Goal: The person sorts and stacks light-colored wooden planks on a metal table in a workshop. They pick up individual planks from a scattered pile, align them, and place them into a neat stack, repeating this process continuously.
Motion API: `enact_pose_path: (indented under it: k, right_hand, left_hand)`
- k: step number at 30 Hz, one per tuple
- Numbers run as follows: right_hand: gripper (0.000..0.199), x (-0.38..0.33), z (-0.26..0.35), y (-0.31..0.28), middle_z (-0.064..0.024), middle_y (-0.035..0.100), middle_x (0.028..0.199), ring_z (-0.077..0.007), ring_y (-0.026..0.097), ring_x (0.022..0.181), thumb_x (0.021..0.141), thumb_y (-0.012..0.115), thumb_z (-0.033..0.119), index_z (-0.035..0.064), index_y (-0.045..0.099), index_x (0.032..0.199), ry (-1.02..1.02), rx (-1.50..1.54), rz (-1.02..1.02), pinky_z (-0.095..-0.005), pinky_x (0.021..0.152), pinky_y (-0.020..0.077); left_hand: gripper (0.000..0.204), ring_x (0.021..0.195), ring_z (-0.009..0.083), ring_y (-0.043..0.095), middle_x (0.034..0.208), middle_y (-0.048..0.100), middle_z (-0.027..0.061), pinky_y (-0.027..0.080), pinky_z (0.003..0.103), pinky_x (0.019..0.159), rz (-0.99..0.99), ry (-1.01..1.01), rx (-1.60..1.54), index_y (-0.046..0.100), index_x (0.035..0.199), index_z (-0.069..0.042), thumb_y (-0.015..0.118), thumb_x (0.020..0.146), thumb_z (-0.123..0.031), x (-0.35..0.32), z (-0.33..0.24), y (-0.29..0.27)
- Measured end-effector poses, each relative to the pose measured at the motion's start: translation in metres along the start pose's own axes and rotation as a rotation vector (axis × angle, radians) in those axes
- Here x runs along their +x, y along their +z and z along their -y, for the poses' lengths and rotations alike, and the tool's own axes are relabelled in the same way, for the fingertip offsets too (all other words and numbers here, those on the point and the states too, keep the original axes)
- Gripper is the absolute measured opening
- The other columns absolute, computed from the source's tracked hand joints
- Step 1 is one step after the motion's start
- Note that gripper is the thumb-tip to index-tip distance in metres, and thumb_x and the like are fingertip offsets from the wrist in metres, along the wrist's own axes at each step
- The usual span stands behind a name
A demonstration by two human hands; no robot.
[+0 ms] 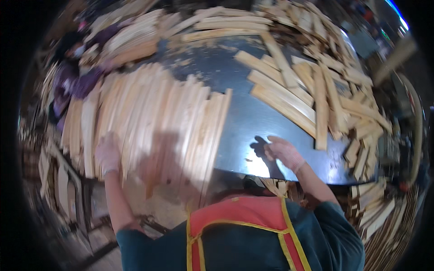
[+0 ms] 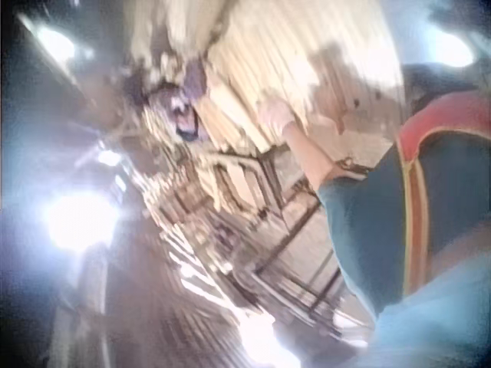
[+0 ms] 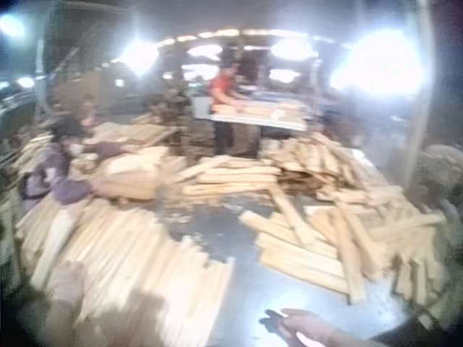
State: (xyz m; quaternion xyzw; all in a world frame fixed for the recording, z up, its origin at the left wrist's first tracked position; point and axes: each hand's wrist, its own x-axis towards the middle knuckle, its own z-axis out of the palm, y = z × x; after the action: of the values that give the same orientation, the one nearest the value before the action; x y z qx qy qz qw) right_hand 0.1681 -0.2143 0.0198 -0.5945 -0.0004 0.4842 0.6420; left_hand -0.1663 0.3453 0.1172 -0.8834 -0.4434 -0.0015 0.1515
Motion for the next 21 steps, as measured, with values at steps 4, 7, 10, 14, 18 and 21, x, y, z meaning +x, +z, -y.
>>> enact_pose_path:
  k: [4,7,10,14,18,21]
  right_hand:
    - [0.073,0.066,0.014,-0.091,-0.0206,0.074,0.115,-0.0324,0.071,0.104,0.092,0.072,0.026,0.0000,0.047,0.155,-0.486,-1.034,-0.390,-0.0423,0.091,0.0564]
    - [0.066,0.089,0.052,-0.101,-0.0186,0.061,0.141,-0.0389,0.057,0.132,0.080,0.080,0.032,0.0047,0.057,0.136,-0.652,-1.495,-0.582,-0.0491,0.112,0.0464]
    - [0.077,0.097,0.070,-0.090,-0.0199,0.059,0.142,-0.0423,0.052,0.137,0.079,0.083,0.036,0.0061,0.055,0.144,-0.525,-1.709,-0.424,-0.0501,0.117,0.0428]
    - [0.082,0.131,0.048,-0.134,-0.0220,0.058,0.146,-0.0429,0.049,0.142,0.083,0.082,0.034,0.0078,0.049,0.154,-0.545,-1.720,-0.466,-0.0491,0.120,0.0409]
    - [0.078,0.142,0.087,-0.123,-0.0218,0.065,0.139,-0.0405,0.061,0.130,0.087,0.076,0.028,0.0095,0.046,0.156,-0.504,-1.844,-0.384,-0.0477,0.108,0.0517]
    - [0.070,0.149,0.123,-0.111,-0.0251,0.071,0.123,-0.0444,0.069,0.115,0.090,0.071,0.024,0.0121,0.046,0.154,-0.332,-1.805,-0.444,-0.0501,0.097,0.0570]
  left_hand:
    - [0.058,0.128,0.0349,0.063,0.150,0.061,0.0154,0.051,0.048,0.109,-0.272,0.279,-0.045,0.056,0.152,-0.012,0.057,0.106,-0.046,-0.013,-0.091,0.023]
    - [0.075,0.146,0.0380,0.044,0.160,0.048,0.0196,0.033,0.053,0.123,0.025,0.475,-0.561,0.048,0.158,-0.009,0.067,0.099,-0.050,-0.092,-0.233,0.001]
    - [0.085,0.156,0.0411,0.034,0.165,0.043,0.0190,0.021,0.057,0.132,0.134,0.597,-0.553,0.047,0.160,-0.009,0.075,0.090,-0.049,-0.144,-0.304,0.009]
    - [0.073,0.152,0.0341,0.040,0.157,0.051,0.0098,0.025,0.055,0.131,0.055,0.603,-0.422,0.055,0.153,-0.015,0.074,0.086,-0.036,-0.133,-0.301,0.030]
    - [0.073,0.153,0.0303,0.041,0.159,0.050,0.0051,0.027,0.053,0.129,0.093,0.559,-0.451,0.051,0.157,-0.020,0.073,0.088,-0.031,-0.143,-0.300,0.035]
    - [0.070,0.146,0.0310,0.046,0.151,0.054,0.0060,0.032,0.054,0.126,0.000,0.548,-0.548,0.059,0.148,-0.017,0.075,0.080,-0.024,-0.144,-0.303,0.032]
